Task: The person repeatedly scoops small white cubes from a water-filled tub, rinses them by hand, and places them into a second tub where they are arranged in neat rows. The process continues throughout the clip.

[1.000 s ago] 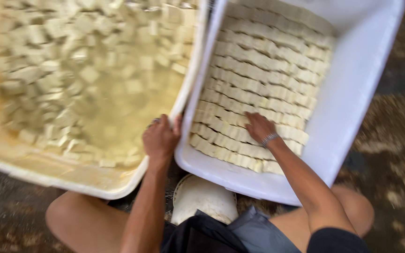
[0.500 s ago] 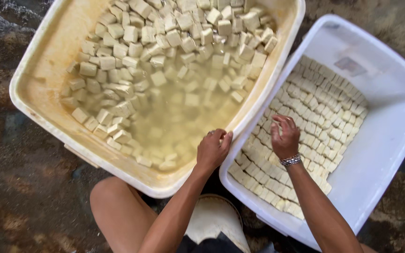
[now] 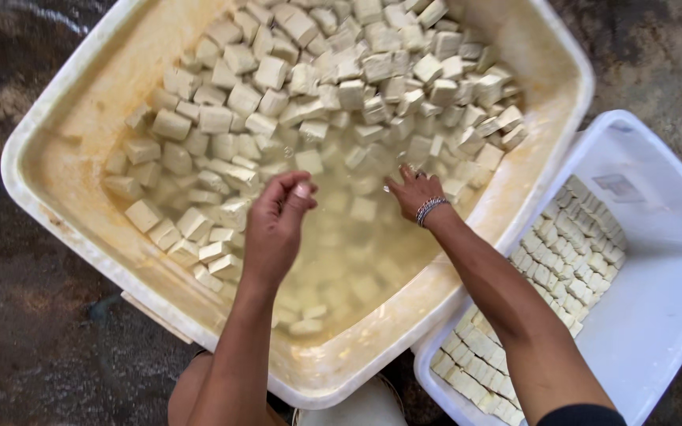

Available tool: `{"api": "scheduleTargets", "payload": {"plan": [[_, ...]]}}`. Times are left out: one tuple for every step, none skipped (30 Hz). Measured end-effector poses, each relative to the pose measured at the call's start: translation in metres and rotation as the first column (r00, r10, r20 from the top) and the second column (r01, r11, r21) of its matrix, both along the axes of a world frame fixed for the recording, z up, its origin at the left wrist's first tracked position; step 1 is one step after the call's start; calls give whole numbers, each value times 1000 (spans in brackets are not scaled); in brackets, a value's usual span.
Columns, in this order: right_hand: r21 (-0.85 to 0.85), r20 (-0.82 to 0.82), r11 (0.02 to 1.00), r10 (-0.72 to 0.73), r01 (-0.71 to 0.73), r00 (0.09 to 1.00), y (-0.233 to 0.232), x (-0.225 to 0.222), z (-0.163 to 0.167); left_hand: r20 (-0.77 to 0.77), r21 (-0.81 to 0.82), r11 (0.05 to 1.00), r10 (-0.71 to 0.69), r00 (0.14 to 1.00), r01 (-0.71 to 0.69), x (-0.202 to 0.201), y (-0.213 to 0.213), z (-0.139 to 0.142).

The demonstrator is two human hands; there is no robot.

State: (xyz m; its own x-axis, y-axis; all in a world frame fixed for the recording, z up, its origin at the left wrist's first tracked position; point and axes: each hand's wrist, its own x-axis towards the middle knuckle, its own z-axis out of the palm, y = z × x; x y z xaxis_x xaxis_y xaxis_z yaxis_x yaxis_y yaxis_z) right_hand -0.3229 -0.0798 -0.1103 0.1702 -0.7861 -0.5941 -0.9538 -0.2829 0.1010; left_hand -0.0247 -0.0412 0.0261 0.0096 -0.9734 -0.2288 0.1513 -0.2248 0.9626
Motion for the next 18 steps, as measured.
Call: {"api": "scheduleTargets", "payload": {"plan": [[21,-27,1000,12,-11,1000,-3,0,-13,-68,21,999,34,997,-32,8,-2,4],[42,-55,999,27,-25,998,-5,-1,-24,12,46,998,30,999,-30,15,-1,6],[51,-106,996,79,-74,991,-7,-2,-31,93,68,997,28,995,-35,22,1,8],[52,-153,991,127,-120,980,-10,-3,-38,174,82,996,22,984,-37,30,2,9],[47,-199,987,162,-156,966,-13,-4,-41,109,75,995,60,992,-69,37,0,9],[-4,-133,991,129,-130,983,-14,-7,-43,39,74,993,88,995,-91,42,-1,8],[-49,-68,993,100,-104,993,-14,-13,-41,-35,80,990,119,992,-116,46,-1,7],[-96,-4,992,81,-81,997,-15,-16,-35,-69,99,983,163,984,-156,49,-2,6],[-94,77,995,31,-24,997,-14,-20,-25,-104,113,975,205,973,-193,52,-5,6],[-89,157,996,-19,33,987,-13,-25,-13,-138,128,965,246,959,-229,55,-6,6],[-78,235,993,-66,87,970,-10,-24,-3,-152,121,963,258,954,-241,58,-5,8],[-82,336,995,-33,64,941,-6,-21,5,-167,114,961,269,949,-252,61,-3,10],[-89,432,995,-1,43,902,-2,-18,11,-183,104,960,277,943,-261,63,-3,12],[-98,524,995,29,26,851,4,-14,14,-200,93,957,290,936,-276,64,-2,13],[-133,586,991,91,-15,805,12,-7,12,-216,85,954,300,929,-289,66,-1,15],[-172,644,983,155,-55,749,21,5,4,-229,75,950,313,922,-304,67,0,16],[-219,695,971,224,-96,683,27,13,-6,-234,81,948,318,919,-308,69,0,16],[-223,649,969,231,-109,725,29,17,-15,-239,87,945,328,914,-316,70,-1,16]]}}
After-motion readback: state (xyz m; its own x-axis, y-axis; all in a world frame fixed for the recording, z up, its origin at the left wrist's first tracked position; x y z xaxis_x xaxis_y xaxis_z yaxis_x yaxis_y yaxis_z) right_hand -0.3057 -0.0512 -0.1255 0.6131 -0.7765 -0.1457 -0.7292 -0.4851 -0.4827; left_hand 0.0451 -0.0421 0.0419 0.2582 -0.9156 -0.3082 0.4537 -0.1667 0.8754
